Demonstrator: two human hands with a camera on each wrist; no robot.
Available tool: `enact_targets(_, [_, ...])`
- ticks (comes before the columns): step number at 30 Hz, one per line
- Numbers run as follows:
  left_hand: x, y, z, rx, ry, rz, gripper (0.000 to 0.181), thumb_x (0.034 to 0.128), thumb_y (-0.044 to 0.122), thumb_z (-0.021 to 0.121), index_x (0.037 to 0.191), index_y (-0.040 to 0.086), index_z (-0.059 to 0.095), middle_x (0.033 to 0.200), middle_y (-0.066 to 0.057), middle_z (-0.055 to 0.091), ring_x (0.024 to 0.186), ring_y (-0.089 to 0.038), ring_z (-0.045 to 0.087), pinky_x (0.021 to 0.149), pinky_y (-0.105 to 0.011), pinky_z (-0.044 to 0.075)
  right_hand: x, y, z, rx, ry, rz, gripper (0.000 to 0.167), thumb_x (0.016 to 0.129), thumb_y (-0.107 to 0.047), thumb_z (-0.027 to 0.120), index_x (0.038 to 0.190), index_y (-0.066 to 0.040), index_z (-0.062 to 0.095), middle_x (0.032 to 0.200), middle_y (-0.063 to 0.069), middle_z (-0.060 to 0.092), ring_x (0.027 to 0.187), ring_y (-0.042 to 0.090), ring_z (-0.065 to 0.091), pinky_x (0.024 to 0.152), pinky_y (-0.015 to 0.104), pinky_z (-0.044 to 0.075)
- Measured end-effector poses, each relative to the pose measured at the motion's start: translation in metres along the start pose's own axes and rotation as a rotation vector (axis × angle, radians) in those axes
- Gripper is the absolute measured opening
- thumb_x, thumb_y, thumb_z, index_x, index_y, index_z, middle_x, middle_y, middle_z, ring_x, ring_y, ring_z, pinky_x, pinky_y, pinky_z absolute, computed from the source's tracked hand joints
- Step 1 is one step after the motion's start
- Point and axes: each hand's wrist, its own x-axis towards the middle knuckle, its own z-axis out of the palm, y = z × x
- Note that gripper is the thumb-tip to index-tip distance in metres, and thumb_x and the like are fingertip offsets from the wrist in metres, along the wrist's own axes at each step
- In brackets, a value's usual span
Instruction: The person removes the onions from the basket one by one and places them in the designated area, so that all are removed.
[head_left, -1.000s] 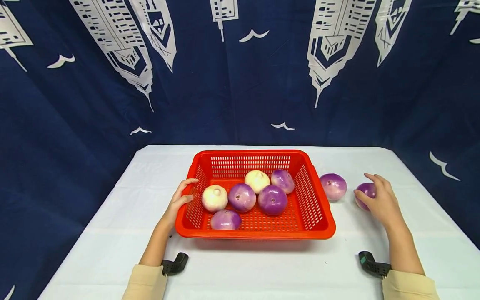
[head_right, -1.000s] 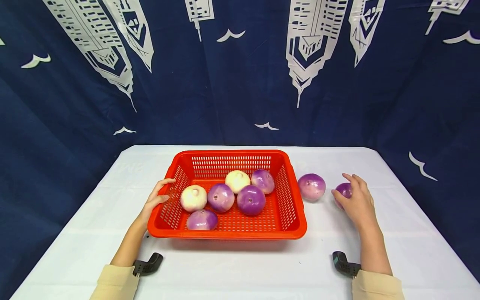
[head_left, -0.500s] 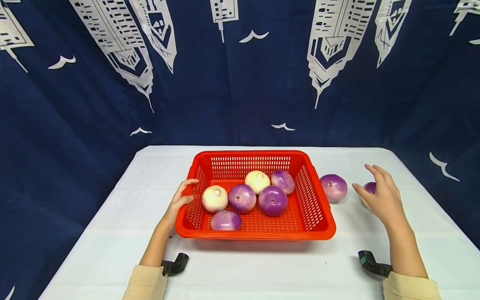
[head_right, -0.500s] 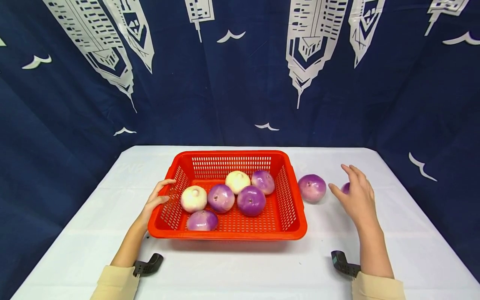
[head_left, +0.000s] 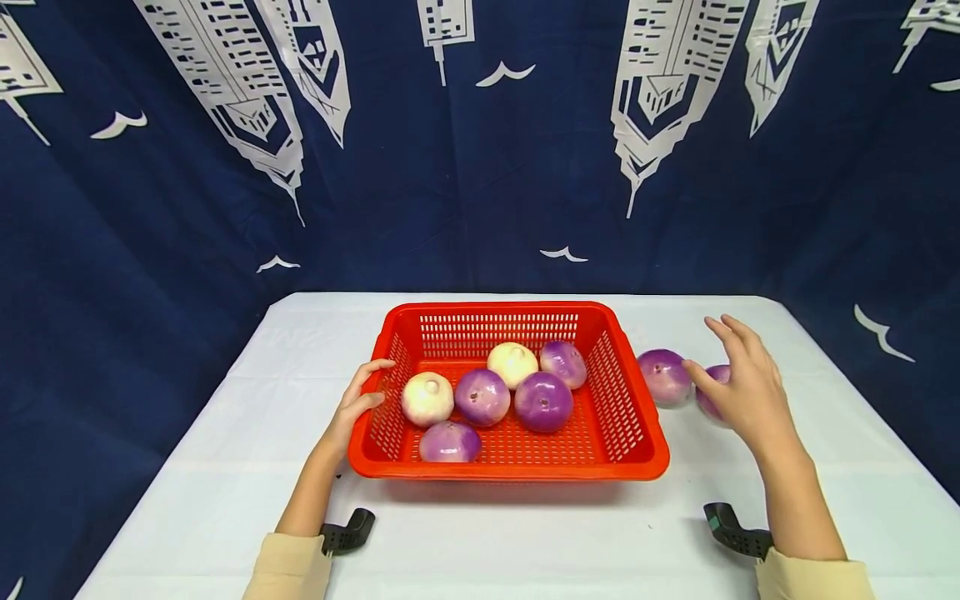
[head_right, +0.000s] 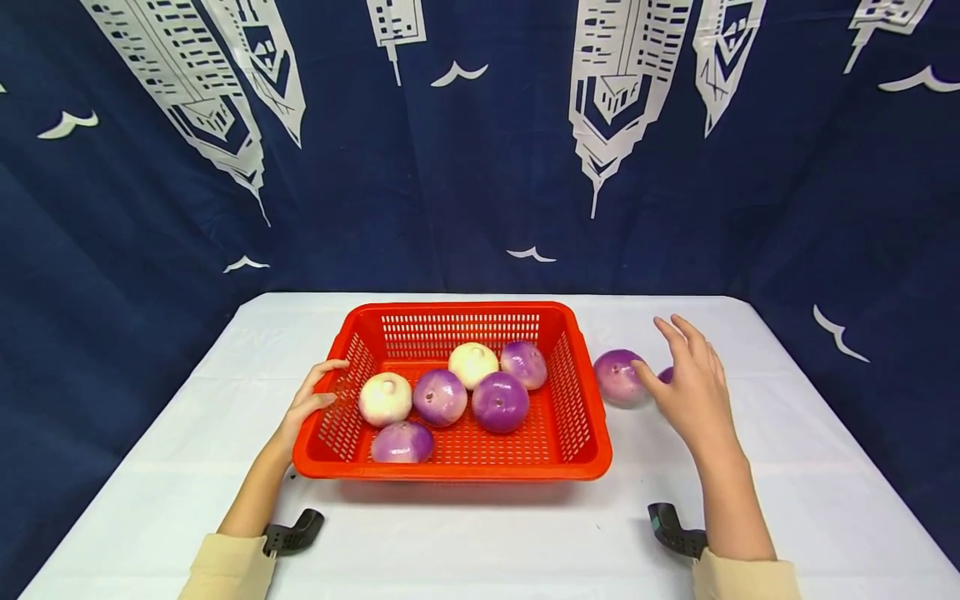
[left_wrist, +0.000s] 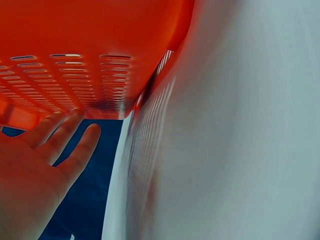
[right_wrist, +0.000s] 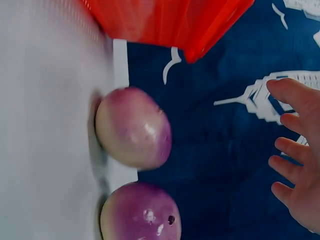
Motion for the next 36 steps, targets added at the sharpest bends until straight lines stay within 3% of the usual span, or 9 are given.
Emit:
enact_targets(8, [0.000,-0.001,0.000,0.011,0.000,-0.007,0.051,0.0802,0.005,0.031,0.131,0.002,0.029,0.130,-0.015,0.030,0.106,-0.019,0.042,0.078,-0.030,0.046,-0.002,-0.025,0.004,0.055,-0.027,-0.095,0.069,0.084,-0.025,0.062,0.142,-0.013,0.028,0.146,0.020,0.022,0.130,0.043,0.026,0.082,0.068,0.034])
enact_targets(17, [0.000,0.000,0.001,-0.004,-0.005,-0.017,0.052,0.0799,0.005,0.031,0.131,0.002,0.028,0.129,-0.014,0.030,0.107,-0.020,0.042,0.079,-0.031,0.046,-0.007,-0.043,0.019,0.119,-0.107,-0.171,0.069,0.083,-0.026,0.063,0.142,-0.015,0.029,0.145,0.018,0.024,0.128,0.042,0.030,0.085,0.065,0.036])
enact_targets(27, [0.001,0.000,0.000,-0.004,-0.007,-0.019,0.051,0.0797,0.006,0.032,0.131,0.004,0.030,0.128,-0.013,0.032,0.106,-0.019,0.043,0.079,-0.030,0.046,-0.011,-0.061,0.040,0.159,-0.280,-0.212,0.071,0.082,-0.025,0.064,0.142,-0.013,0.028,0.146,0.016,0.023,0.128,0.041,0.031,0.089,0.062,0.037])
enact_targets(36, [0.000,0.000,0.000,-0.003,0.006,-0.017,0.051,0.0800,0.006,0.032,0.131,0.003,0.030,0.128,-0.013,0.032,0.105,-0.017,0.044,0.078,-0.029,0.046,0.004,-0.084,0.053,0.110,-0.422,-0.314,0.072,0.080,-0.027,0.067,0.140,-0.013,0.031,0.142,0.016,0.030,0.128,0.038,0.035,0.095,0.054,0.037])
